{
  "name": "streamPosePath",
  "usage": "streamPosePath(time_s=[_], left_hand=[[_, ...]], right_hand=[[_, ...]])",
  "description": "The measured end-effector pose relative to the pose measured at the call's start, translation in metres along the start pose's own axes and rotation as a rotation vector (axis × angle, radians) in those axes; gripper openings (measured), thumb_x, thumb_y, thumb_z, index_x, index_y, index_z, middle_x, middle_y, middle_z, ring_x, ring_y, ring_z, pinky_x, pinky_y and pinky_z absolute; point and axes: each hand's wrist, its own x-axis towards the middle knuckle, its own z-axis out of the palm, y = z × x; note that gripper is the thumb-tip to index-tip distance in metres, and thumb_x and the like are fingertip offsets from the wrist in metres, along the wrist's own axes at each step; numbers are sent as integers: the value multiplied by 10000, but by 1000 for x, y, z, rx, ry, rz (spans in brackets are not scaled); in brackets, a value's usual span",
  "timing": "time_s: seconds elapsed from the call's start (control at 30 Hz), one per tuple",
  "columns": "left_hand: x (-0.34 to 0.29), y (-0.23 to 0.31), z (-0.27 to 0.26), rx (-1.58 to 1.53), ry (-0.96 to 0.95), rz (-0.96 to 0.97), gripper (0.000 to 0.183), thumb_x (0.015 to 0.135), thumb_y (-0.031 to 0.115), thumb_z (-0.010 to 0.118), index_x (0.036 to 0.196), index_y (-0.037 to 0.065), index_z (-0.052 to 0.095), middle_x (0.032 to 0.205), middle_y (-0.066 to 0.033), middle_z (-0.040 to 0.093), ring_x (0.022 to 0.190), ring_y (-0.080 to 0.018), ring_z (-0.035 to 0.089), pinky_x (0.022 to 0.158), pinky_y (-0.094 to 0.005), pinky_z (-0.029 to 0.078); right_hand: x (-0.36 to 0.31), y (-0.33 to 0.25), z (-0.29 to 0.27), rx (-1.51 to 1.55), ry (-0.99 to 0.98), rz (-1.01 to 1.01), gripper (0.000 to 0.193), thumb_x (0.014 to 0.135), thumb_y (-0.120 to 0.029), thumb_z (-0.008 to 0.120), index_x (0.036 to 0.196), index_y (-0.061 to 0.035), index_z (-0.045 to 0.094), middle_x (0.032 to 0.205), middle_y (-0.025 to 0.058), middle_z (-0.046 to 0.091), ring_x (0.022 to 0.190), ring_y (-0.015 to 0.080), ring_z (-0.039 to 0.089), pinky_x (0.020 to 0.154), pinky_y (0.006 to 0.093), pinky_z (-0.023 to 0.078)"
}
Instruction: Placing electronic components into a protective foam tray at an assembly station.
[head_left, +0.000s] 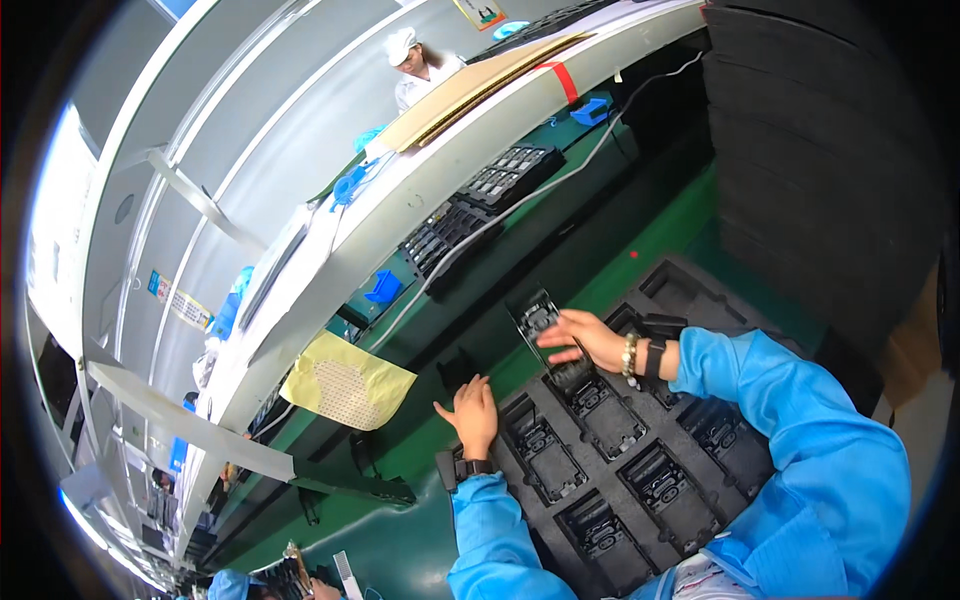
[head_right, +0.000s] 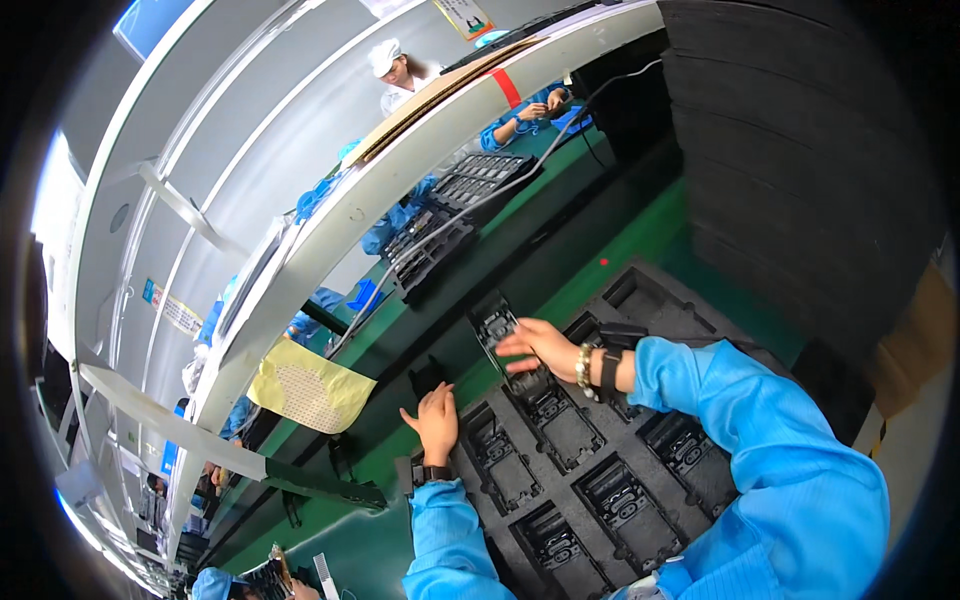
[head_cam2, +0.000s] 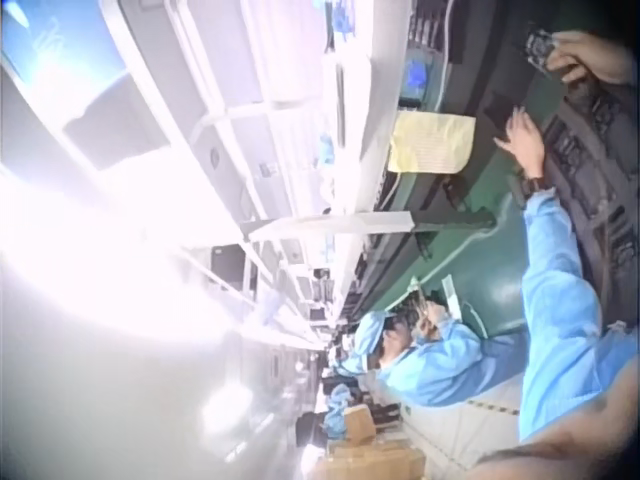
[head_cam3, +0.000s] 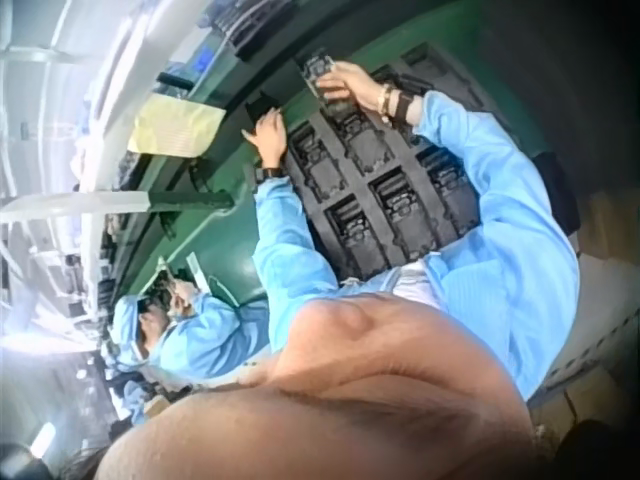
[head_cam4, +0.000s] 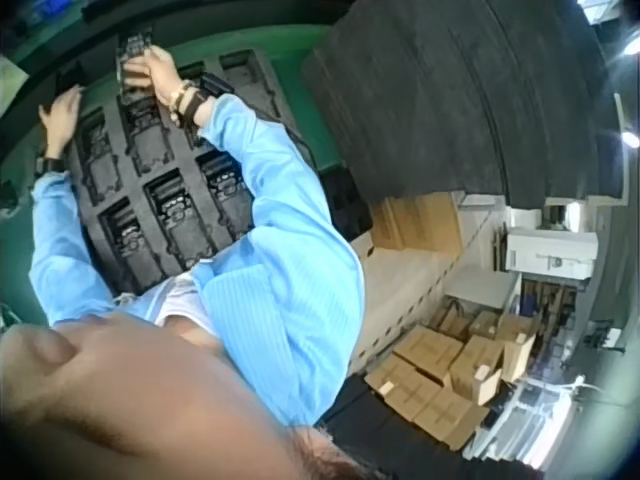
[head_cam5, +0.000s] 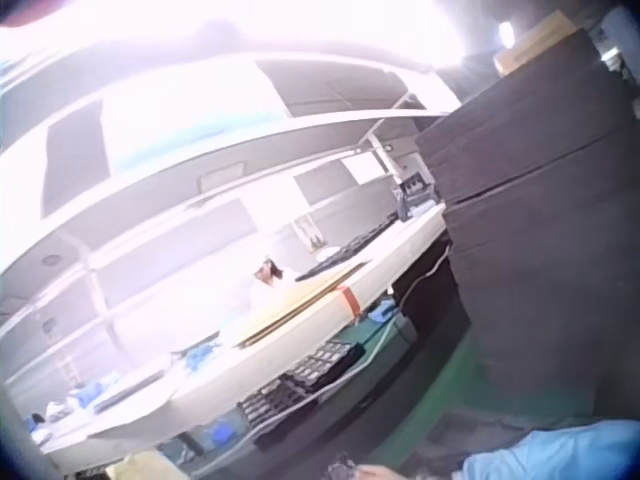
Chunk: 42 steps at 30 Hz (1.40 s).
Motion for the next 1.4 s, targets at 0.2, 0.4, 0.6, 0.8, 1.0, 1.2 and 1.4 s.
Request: streamPosePath(time_s=[0.2,0.4,0.6,0.8,1.0,1.2,1.4], left_hand=[[-12,-22,-19,-117,6,-119,322,976,356,451,1151,215,682,1228,-2,655,1211,-237,549,1109,-608,250],[-4,3,-12,-75,-114,-77,341,976,397,432,1177,249,663,1204,-25,668,1183,-248,570,1099,-574,290],[-4,3,-17,-114,-135,-78,330,969,401,449,1168,251,665,1190,-34,675,1172,-258,576,1101,-566,290],[-9,-21,-19,-191,5,-60,292,964,306,469,1082,173,700,1032,-107,702,1000,-312,624,911,-450,447],[-63,-5,-25,-62,19,176,482,959,279,518,1263,-94,535,1397,-255,474,1298,-401,442,1105,-443,343],[-143,55,-63,105,-174,155,682,917,351,565,1355,-152,425,1487,-362,286,1398,-462,295,1163,-437,267],[-133,61,-54,405,-75,148,547,820,156,600,1269,-146,528,1307,-349,523,1224,-395,538,969,-367,505]], right_hand=[[110,-26,23,-237,243,15,190,985,-115,462,1082,7,570,1005,142,684,947,211,682,698,320,569],[212,57,-133,-982,-146,-12,421,781,-96,658,1197,-35,649,927,60,737,899,278,711,769,378,550],[227,52,-144,-1963,-143,150,293,822,-170,623,1050,-14,719,1197,174,656,1042,354,655,882,377,530],[137,-32,-30,-1336,264,-109,318,836,-244,572,993,-6,714,1084,257,665,1016,393,648,875,432,520],[-19,-88,-35,-1720,-218,-325,453,871,-304,617,1195,13,609,1301,194,564,1220,351,511,1015,419,434],[-117,-74,-74,-1864,-130,-409,771,815,-281,730,1376,110,375,1384,266,372,1276,411,378,1057,444,403],[-135,-71,-67,-1881,-115,-484,659,782,-133,694,1319,133,419,1259,235,438,1196,369,440,979,411,463]])
